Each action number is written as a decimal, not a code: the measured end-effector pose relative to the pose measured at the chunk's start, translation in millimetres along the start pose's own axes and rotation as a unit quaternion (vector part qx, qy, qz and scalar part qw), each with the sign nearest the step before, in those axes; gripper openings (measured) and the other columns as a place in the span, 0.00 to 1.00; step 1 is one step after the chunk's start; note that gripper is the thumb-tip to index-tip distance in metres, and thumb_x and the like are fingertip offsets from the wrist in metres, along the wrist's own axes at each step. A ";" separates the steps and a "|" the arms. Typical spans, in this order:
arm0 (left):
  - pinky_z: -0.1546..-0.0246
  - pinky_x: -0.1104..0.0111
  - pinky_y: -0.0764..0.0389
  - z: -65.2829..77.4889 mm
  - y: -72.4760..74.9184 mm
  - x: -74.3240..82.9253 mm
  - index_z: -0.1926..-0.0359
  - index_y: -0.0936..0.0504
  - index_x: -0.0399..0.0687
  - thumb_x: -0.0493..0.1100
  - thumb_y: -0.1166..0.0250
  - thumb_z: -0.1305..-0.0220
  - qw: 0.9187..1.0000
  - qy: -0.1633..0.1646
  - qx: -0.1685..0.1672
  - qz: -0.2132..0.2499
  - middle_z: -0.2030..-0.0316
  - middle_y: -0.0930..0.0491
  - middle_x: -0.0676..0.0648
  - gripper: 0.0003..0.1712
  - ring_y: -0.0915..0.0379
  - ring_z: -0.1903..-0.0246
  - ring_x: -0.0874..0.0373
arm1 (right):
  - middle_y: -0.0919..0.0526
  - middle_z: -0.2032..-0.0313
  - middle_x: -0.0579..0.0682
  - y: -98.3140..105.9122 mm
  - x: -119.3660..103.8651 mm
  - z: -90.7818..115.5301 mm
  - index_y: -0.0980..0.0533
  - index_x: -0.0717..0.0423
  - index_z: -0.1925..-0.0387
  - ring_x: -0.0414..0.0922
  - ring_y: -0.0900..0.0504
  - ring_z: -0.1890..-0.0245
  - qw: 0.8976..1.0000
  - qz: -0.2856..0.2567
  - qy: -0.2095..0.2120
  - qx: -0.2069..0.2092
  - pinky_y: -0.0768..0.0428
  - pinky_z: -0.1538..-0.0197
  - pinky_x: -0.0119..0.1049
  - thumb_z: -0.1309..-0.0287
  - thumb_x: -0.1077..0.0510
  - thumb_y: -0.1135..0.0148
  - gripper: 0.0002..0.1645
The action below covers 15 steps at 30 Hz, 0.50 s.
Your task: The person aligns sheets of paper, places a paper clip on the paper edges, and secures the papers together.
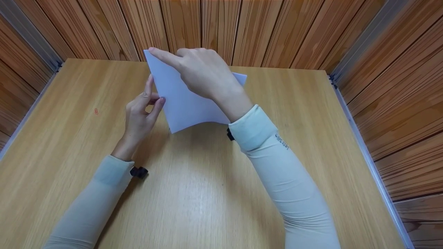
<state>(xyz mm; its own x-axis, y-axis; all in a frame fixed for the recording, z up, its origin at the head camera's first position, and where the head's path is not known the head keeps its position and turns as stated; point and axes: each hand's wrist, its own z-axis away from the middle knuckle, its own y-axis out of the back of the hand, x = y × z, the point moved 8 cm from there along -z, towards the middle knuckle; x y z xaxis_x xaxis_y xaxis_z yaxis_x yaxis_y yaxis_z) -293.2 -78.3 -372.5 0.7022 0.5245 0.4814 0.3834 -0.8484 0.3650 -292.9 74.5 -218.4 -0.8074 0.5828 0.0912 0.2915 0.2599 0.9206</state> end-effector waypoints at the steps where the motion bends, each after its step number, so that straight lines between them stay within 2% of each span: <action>1: 0.65 0.63 0.17 -0.1 -0.7 -0.1 0.32 0.22 0.32 0.38 0.33 0.24 1.000 0.000 -0.002 -0.002 0.68 0.13 0.44 0.24 0.21 0.69 0.51 | 0.20 0.73 0.56 -0.1 -0.1 0.2 0.34 0.41 0.20 0.48 0.34 0.80 1.000 -0.001 0.000 0.000 0.29 0.72 0.41 0.29 0.72 0.48 0.42; 3: 0.66 0.64 0.18 -0.1 -1.2 0.2 0.27 0.28 0.32 0.39 0.34 0.23 1.000 0.002 -0.006 -0.004 0.69 0.14 0.45 0.30 0.22 0.69 0.52 | 0.20 0.73 0.56 -0.2 0.0 0.2 0.34 0.41 0.20 0.48 0.34 0.80 1.000 -0.005 0.001 0.001 0.29 0.72 0.41 0.29 0.72 0.48 0.42; 10: 0.69 0.69 0.26 -0.7 -1.0 -0.3 0.27 0.28 0.34 0.38 0.35 0.23 1.000 0.004 -0.002 -0.010 0.72 0.16 0.46 0.29 0.28 0.73 0.51 | 0.20 0.73 0.56 2.7 0.2 1.0 0.34 0.39 0.20 0.49 0.33 0.79 1.000 0.017 -0.004 0.004 0.28 0.72 0.41 0.28 0.71 0.47 0.41; 15: 0.69 0.69 0.25 -1.2 -0.4 0.0 0.27 0.27 0.34 0.38 0.35 0.24 1.000 0.003 0.004 -0.012 0.70 0.13 0.45 0.28 0.26 0.73 0.48 | 0.21 0.73 0.57 4.1 2.2 1.5 0.33 0.36 0.20 0.49 0.33 0.79 1.000 0.021 -0.007 0.010 0.28 0.72 0.41 0.26 0.70 0.45 0.41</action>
<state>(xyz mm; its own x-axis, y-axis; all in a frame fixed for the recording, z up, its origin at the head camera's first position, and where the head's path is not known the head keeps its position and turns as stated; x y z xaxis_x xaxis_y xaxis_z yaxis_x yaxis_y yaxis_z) -294.1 -77.9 -371.7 0.6888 0.5452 0.4778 0.4045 -0.8360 0.3707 -292.7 78.0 -215.0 -0.7878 0.6035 0.1236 0.3344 0.2504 0.9086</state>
